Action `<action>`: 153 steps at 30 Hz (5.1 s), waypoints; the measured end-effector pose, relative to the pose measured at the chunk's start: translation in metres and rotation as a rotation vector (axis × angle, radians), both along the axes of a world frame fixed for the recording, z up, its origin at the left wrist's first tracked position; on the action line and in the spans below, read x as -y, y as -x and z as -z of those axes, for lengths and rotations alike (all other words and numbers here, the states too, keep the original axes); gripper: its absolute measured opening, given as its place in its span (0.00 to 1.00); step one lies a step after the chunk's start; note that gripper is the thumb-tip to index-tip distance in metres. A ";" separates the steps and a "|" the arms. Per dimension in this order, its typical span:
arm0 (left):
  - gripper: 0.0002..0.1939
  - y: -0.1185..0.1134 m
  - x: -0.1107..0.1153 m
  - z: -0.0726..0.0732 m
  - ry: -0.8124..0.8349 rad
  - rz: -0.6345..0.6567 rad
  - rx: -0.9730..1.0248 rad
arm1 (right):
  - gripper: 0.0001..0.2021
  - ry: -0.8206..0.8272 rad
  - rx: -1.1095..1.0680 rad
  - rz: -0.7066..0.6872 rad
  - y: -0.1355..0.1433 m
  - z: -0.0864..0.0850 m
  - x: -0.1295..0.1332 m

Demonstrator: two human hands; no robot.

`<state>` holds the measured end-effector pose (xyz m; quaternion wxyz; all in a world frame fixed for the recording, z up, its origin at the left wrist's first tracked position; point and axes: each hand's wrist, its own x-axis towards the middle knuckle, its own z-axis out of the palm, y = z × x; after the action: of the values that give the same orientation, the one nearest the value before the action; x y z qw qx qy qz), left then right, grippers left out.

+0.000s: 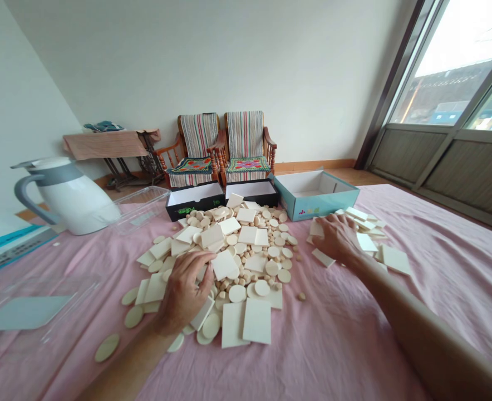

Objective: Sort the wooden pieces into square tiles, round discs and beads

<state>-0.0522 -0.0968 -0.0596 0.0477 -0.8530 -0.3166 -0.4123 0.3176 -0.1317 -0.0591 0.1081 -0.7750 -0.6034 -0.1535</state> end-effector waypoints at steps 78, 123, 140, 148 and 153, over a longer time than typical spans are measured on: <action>0.13 -0.181 -0.025 -0.034 0.185 0.287 -0.674 | 0.23 -0.511 -0.296 -0.134 -0.013 0.014 0.007; 0.09 -0.168 -0.041 -0.036 0.118 0.190 -0.776 | 0.23 -0.410 -0.241 -0.091 -0.012 0.025 0.008; 0.05 -0.133 -0.046 -0.055 0.196 -0.015 -0.731 | 0.22 -0.188 -0.183 -0.206 0.008 0.018 0.016; 0.12 -0.134 -0.041 -0.045 0.309 0.062 -0.758 | 0.21 -0.057 -0.155 -0.254 0.013 0.020 0.018; 0.16 -0.138 -0.043 -0.036 0.343 0.079 -0.709 | 0.23 -0.158 -0.129 -0.059 -0.003 0.012 0.018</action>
<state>0.0855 -0.0540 -0.0234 -0.0048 -0.9495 -0.3118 -0.0347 0.3208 -0.1493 -0.0714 0.2118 -0.7544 -0.6037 -0.1471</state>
